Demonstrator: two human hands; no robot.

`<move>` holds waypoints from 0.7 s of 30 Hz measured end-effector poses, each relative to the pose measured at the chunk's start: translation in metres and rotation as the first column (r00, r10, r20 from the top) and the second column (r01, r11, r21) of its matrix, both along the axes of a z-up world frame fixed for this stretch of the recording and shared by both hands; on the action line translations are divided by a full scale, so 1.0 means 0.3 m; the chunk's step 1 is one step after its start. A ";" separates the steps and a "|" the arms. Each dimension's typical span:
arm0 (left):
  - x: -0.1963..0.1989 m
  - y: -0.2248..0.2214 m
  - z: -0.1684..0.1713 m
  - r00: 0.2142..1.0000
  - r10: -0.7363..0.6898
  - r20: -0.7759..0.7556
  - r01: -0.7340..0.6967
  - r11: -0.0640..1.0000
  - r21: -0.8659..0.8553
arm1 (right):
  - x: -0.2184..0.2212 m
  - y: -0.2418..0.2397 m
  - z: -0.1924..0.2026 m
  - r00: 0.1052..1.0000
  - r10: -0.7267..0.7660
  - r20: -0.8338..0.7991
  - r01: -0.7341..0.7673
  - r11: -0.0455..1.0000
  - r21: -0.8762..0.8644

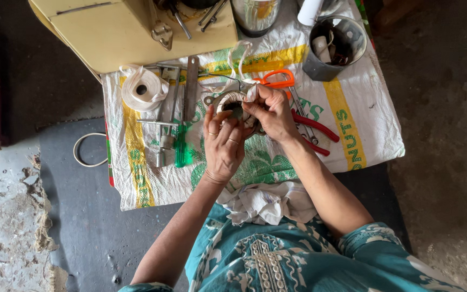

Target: The person wraps white insulating tape around the copper coils of a motor stator by hand, using orange scissors to cut the tape and pliers to position the wires.

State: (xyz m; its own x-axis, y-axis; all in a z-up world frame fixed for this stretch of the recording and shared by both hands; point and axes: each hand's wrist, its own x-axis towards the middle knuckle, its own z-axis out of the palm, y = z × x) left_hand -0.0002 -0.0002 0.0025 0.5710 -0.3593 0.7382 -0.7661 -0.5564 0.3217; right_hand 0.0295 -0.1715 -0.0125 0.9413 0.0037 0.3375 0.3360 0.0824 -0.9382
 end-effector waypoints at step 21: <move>0.030 0.012 0.037 0.985 -0.064 -0.160 0.045 0.992 -0.118 | 0.041 0.052 -0.011 0.994 -0.105 -0.029 0.102 0.990 -0.093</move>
